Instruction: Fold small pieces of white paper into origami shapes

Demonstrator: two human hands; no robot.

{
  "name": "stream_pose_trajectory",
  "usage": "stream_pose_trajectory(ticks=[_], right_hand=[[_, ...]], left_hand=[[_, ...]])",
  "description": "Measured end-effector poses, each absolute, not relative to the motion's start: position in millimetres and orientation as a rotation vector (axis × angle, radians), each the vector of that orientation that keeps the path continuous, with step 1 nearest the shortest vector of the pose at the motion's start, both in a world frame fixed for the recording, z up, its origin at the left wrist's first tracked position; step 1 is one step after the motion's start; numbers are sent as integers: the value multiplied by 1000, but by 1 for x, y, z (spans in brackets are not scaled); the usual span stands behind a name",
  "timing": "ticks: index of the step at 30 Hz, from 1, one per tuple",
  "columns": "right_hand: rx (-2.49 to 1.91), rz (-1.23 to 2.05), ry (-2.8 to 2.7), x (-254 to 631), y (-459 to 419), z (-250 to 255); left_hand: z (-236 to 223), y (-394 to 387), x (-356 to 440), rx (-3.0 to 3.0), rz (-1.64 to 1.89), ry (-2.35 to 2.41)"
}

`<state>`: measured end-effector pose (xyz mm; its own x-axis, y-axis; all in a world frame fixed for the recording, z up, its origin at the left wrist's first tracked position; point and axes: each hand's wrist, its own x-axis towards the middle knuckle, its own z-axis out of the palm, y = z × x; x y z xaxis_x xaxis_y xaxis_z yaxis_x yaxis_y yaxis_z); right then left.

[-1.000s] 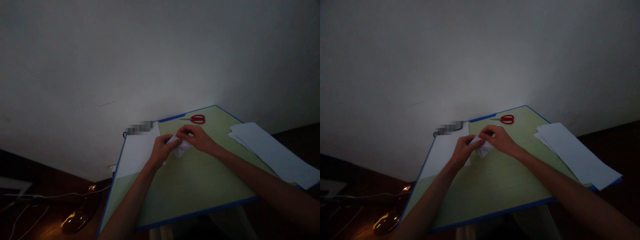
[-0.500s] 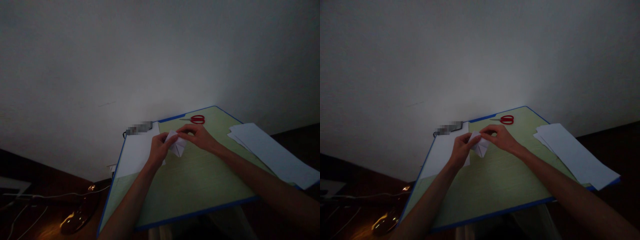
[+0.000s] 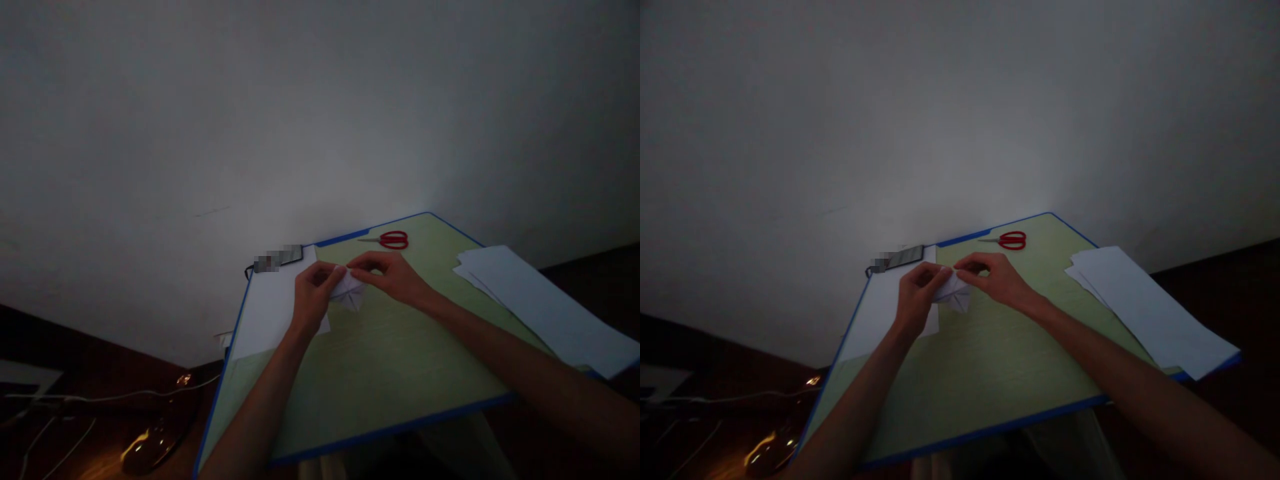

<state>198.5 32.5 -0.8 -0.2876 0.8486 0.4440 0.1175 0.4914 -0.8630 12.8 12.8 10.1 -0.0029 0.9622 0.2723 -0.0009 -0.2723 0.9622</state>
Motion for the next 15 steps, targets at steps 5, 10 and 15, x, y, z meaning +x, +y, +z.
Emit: stream_pose_trajectory(ticks=[5, 10, 15], right_hand=[[-778, 1128, -1661, 192, 29, -3], [-832, 1088, -1640, 191, 25, -3], [-791, 1075, -1677, 192, 23, 0]], left_hand=[[9, 11, 13, 1451, 1424, 1020], [5, 12, 13, 1472, 1443, 1095], [6, 9, 16, 1511, 1474, 1140]])
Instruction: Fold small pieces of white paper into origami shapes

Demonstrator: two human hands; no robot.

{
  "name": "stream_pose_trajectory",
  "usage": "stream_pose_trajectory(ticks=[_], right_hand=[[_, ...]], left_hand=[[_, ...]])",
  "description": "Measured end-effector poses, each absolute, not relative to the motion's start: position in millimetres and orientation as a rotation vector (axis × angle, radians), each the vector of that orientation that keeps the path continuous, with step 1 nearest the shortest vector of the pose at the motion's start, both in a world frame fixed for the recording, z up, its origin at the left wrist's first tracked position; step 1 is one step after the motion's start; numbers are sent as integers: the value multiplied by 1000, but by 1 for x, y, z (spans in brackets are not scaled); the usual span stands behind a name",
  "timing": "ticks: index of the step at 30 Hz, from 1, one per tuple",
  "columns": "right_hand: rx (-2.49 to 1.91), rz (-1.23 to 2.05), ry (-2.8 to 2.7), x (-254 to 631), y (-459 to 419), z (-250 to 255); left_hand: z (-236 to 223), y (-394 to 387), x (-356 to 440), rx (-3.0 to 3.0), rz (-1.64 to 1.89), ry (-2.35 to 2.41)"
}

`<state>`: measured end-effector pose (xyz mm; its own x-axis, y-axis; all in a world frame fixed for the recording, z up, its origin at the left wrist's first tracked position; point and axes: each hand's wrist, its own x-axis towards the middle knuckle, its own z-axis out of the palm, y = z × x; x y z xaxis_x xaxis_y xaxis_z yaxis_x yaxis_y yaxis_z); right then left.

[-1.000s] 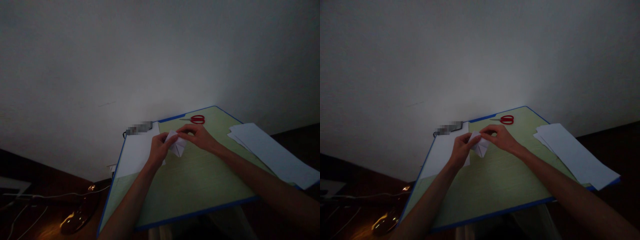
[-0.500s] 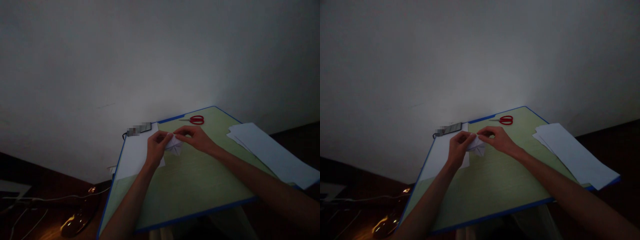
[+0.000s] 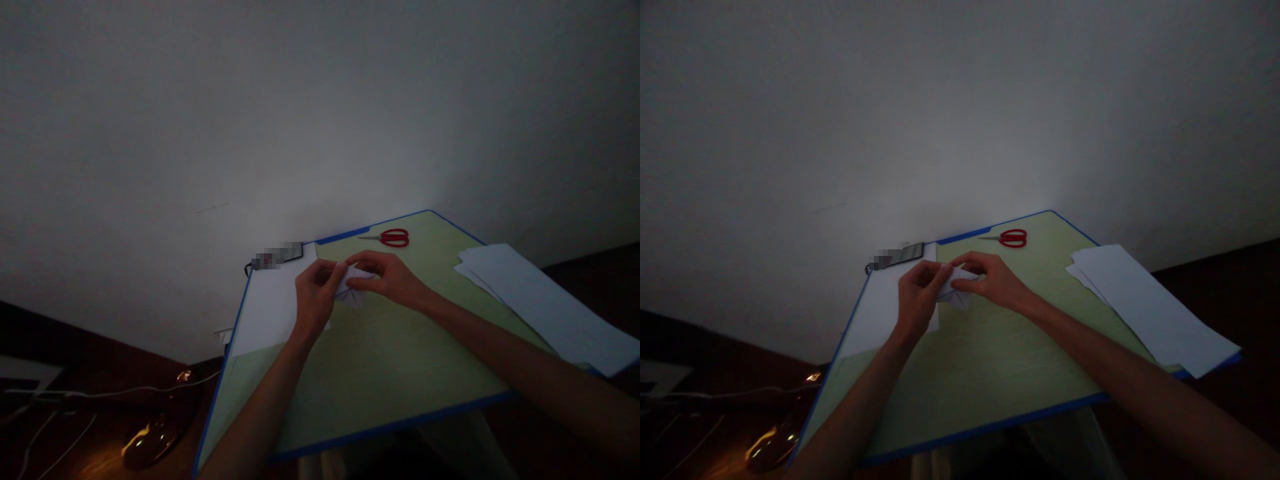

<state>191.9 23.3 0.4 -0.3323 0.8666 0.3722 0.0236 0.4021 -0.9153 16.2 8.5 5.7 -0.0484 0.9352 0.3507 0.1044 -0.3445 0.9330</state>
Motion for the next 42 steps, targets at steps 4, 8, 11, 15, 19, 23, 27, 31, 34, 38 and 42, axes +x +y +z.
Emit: stream_pose_trajectory(ticks=[4, 8, 11, 15, 19, 23, 27, 31, 34, 38, 42], right_hand=[[-820, 976, -1735, 193, 24, 0], [-830, 826, -1783, 194, 25, -2], [-844, 808, -1759, 193, 25, -3], [-870, 769, -1743, 192, 25, -3], [-880, 816, -1732, 190, 26, -3], [-829, 1012, -1678, 188, 26, -2], [-813, 1118, -1655, 188, 25, 0], [-832, 1174, -1645, 190, 25, 2], [-827, 1215, -1659, 190, 25, 1], [-835, 1198, -1675, 190, 26, -3], [-845, 1123, -1699, 190, 26, -3]], left_hand=[[6, 7, 18, 1520, 1490, 1171], [4, 10, 17, 1501, 1494, 1176], [3, 10, 18, 1490, 1496, 1159], [4, 8, 20, 1522, 1486, 1181], [5, 7, 20, 1538, 1481, 1177], [5, 6, 18, 1530, 1514, 1179], [6, 5, 19, 1520, 1526, 1181], [6, 3, 21, 1539, 1524, 1200], [6, 4, 21, 1549, 1518, 1220], [6, 5, 21, 1528, 1528, 1209], [5, 6, 20, 1508, 1532, 1203]])
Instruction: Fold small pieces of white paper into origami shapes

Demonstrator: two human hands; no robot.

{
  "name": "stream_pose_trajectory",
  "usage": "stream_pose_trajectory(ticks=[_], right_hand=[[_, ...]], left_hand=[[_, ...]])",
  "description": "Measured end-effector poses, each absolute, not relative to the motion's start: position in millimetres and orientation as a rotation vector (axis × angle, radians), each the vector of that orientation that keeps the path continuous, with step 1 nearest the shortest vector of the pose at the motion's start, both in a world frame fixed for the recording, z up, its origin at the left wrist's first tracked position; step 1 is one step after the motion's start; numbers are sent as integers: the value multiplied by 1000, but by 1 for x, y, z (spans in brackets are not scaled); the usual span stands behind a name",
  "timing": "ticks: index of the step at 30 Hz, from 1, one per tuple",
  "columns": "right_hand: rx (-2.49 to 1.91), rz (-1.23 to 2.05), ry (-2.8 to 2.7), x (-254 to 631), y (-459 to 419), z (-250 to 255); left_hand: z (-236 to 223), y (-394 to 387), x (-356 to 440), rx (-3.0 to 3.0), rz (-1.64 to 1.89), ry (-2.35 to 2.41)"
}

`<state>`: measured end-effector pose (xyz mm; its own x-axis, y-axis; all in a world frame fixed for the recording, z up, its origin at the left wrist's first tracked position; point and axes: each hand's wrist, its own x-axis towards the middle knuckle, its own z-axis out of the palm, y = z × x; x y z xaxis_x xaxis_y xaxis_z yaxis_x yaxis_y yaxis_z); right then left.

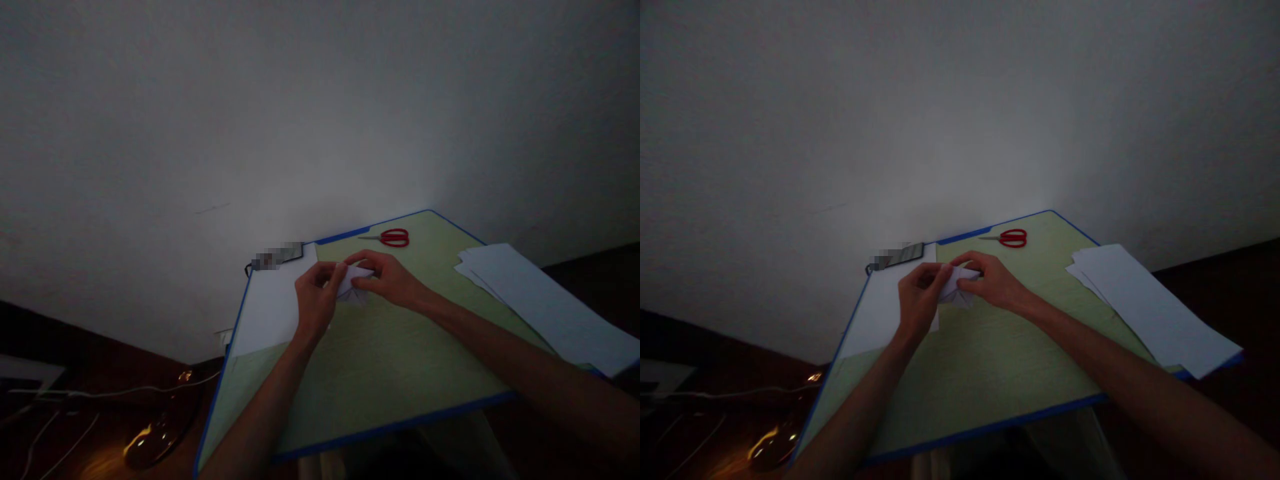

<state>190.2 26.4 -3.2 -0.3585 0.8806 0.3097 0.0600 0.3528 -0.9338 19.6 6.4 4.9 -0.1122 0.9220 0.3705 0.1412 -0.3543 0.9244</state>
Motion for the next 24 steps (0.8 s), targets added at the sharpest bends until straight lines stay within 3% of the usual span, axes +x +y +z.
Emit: stream_pose_trajectory(ticks=[24], right_hand=[[-801, 1163, -1400, 188, 29, -1]], left_hand=[[9, 7, 22, 1455, 1472, 1028]])
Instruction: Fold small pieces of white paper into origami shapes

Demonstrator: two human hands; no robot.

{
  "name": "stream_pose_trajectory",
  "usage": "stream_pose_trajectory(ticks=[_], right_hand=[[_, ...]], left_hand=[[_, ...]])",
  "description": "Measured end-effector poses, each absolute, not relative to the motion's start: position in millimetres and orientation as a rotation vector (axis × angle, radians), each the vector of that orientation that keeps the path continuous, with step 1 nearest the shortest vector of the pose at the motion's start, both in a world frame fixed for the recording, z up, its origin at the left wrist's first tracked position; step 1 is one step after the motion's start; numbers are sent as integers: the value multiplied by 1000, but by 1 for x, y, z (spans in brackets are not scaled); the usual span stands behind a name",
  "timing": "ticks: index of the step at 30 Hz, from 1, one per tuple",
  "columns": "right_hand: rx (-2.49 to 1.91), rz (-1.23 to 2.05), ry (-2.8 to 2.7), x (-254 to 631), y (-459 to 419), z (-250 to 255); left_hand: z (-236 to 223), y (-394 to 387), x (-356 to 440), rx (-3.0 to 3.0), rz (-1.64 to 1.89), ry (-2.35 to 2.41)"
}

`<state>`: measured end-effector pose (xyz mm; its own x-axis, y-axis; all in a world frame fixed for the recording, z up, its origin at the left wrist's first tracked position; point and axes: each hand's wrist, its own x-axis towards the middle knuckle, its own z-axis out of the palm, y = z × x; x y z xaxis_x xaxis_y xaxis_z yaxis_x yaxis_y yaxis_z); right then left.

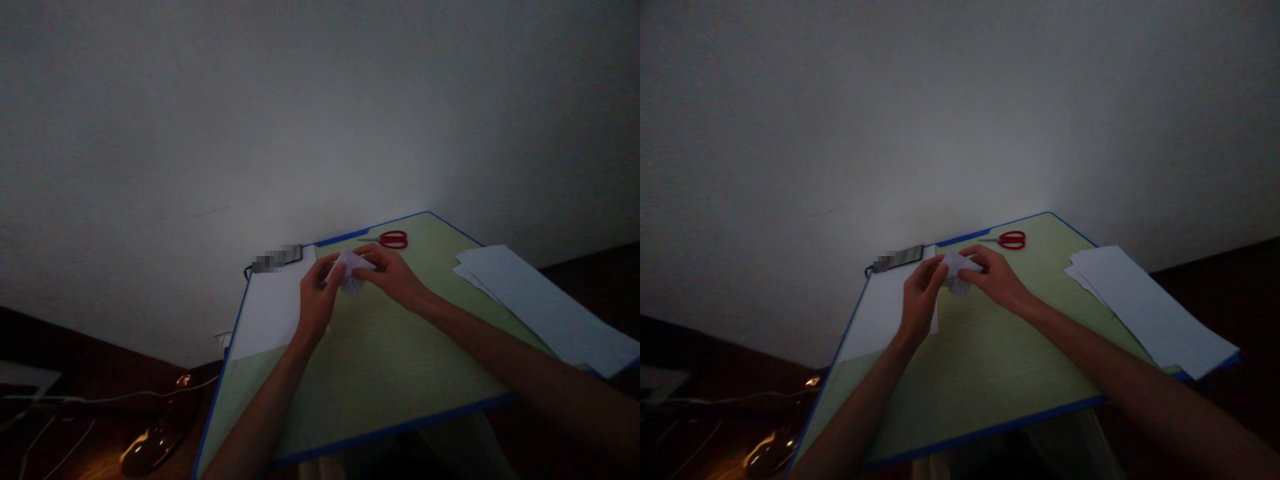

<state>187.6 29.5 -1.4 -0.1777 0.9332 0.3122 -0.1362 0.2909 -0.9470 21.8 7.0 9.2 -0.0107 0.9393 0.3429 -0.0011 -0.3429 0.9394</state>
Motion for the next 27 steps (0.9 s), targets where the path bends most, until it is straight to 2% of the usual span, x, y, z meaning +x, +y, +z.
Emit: stream_pose_trajectory(ticks=[6, 13, 18, 20, 27], right_hand=[[-788, 1339, -1052, 190, 36, -3], [-827, 1372, -1188, 190, 32, 0], [-808, 1370, -1361, 189, 31, -3], [-808, 1290, -1446, 190, 33, -6], [-930, 677, -1631, 194, 37, -11]], left_hand=[[2, 11, 21, 1334, 1329, 962], [2, 19, 15, 1083, 1452, 919], [3, 16, 20, 1030, 1369, 841], [1, 15, 20, 1074, 1364, 867], [0, 17, 17, 1164, 1438, 1013]])
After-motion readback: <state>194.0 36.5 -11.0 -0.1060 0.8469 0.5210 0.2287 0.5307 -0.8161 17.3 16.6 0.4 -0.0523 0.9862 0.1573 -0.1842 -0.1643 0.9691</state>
